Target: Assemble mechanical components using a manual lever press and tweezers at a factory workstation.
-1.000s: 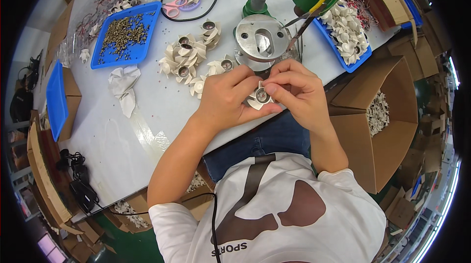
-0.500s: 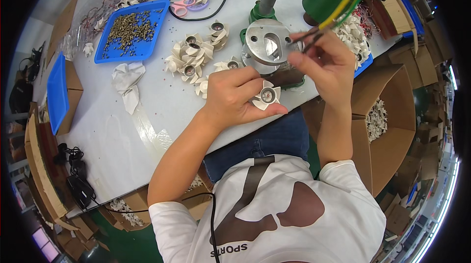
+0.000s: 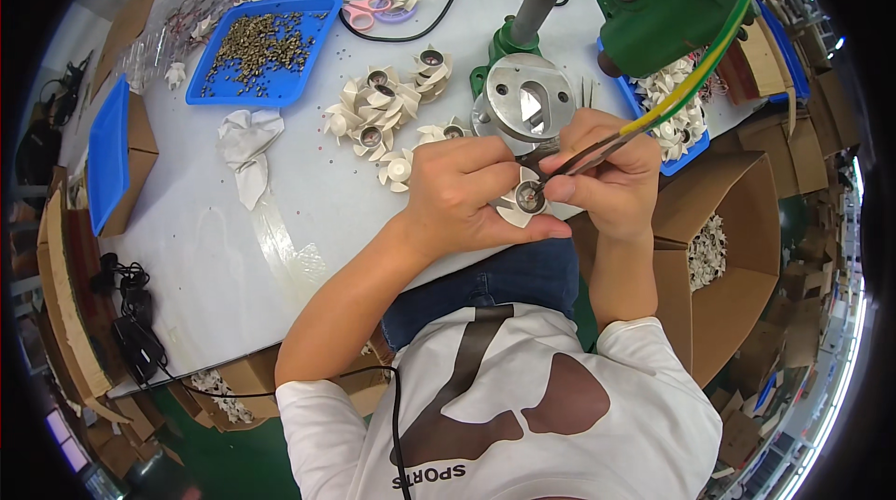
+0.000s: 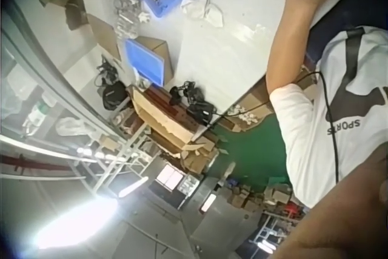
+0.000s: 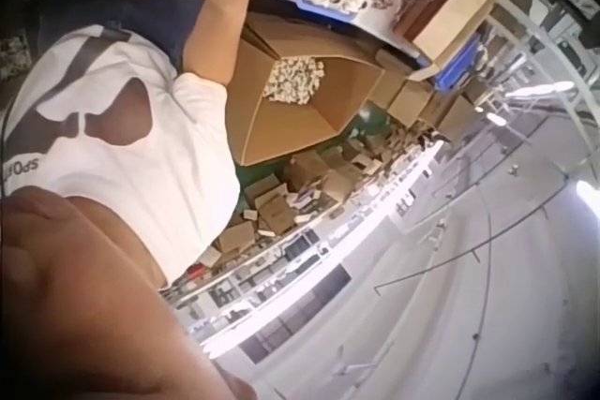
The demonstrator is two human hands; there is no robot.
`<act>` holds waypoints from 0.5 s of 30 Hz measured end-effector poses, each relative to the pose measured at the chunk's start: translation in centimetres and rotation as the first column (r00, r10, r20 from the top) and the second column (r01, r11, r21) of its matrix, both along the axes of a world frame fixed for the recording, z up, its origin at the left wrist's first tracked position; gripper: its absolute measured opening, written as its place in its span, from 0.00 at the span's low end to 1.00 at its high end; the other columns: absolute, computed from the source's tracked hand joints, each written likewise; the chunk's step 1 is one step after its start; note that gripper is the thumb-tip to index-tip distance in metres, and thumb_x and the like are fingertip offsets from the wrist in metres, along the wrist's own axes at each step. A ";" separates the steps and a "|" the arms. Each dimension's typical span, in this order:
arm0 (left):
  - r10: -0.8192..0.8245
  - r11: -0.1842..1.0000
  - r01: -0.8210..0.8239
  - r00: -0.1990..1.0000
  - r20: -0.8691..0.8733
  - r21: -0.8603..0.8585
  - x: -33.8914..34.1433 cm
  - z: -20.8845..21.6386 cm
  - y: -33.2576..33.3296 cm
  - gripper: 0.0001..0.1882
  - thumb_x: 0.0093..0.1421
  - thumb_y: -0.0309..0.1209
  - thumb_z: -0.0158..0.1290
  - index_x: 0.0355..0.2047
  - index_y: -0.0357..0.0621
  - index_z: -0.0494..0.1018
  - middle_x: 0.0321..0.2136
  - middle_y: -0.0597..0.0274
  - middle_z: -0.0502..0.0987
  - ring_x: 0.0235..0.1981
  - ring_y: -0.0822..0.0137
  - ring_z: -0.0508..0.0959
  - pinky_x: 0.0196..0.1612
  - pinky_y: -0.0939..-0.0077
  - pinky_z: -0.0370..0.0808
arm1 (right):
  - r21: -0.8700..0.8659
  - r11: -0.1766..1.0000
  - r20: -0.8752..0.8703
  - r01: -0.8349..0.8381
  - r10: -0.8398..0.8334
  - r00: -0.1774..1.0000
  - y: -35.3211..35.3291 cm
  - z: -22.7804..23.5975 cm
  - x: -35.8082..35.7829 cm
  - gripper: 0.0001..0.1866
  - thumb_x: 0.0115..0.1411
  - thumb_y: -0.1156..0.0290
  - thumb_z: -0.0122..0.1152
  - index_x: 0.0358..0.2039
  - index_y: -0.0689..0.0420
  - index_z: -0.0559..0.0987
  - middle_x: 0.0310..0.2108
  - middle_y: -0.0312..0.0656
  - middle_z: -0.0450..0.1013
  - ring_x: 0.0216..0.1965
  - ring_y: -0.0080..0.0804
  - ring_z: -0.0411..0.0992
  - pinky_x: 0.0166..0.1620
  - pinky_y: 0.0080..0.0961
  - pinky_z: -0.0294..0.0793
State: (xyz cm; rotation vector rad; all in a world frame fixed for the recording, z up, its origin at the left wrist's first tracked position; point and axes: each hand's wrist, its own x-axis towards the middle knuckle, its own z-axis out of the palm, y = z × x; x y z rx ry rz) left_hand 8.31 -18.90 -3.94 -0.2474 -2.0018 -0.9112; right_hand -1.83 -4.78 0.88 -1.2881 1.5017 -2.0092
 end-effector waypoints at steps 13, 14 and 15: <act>-0.024 0.999 0.023 1.000 0.007 0.034 0.0 0.9 -0.3 0.24 0.41 0.50 0.72 0.17 0.46 0.73 0.17 0.71 0.68 0.14 0.71 0.63 0.18 0.78 0.61 | 0.019 1.000 -0.055 -0.019 0.020 0.998 -0.5 0.1 -0.1 0.09 0.38 0.82 0.76 0.22 0.62 0.83 0.20 0.38 0.78 0.17 0.18 0.60 0.21 0.14 0.55; -0.031 0.999 0.030 0.999 0.022 0.029 0.1 1.2 -0.4 0.23 0.41 0.49 0.73 0.19 0.44 0.75 0.17 0.70 0.69 0.15 0.71 0.64 0.18 0.79 0.62 | 0.020 1.000 -0.052 -0.015 0.016 0.999 -0.5 0.2 -0.1 0.09 0.38 0.82 0.76 0.22 0.62 0.83 0.19 0.37 0.77 0.17 0.19 0.60 0.22 0.14 0.55; -0.038 0.999 0.038 0.999 0.038 0.024 0.2 1.4 -0.4 0.23 0.41 0.48 0.73 0.21 0.43 0.77 0.18 0.69 0.70 0.16 0.71 0.65 0.19 0.79 0.63 | 0.022 1.000 -0.049 -0.011 0.012 0.999 -0.5 0.2 -0.2 0.09 0.38 0.82 0.76 0.22 0.62 0.83 0.19 0.36 0.77 0.17 0.19 0.60 0.22 0.14 0.55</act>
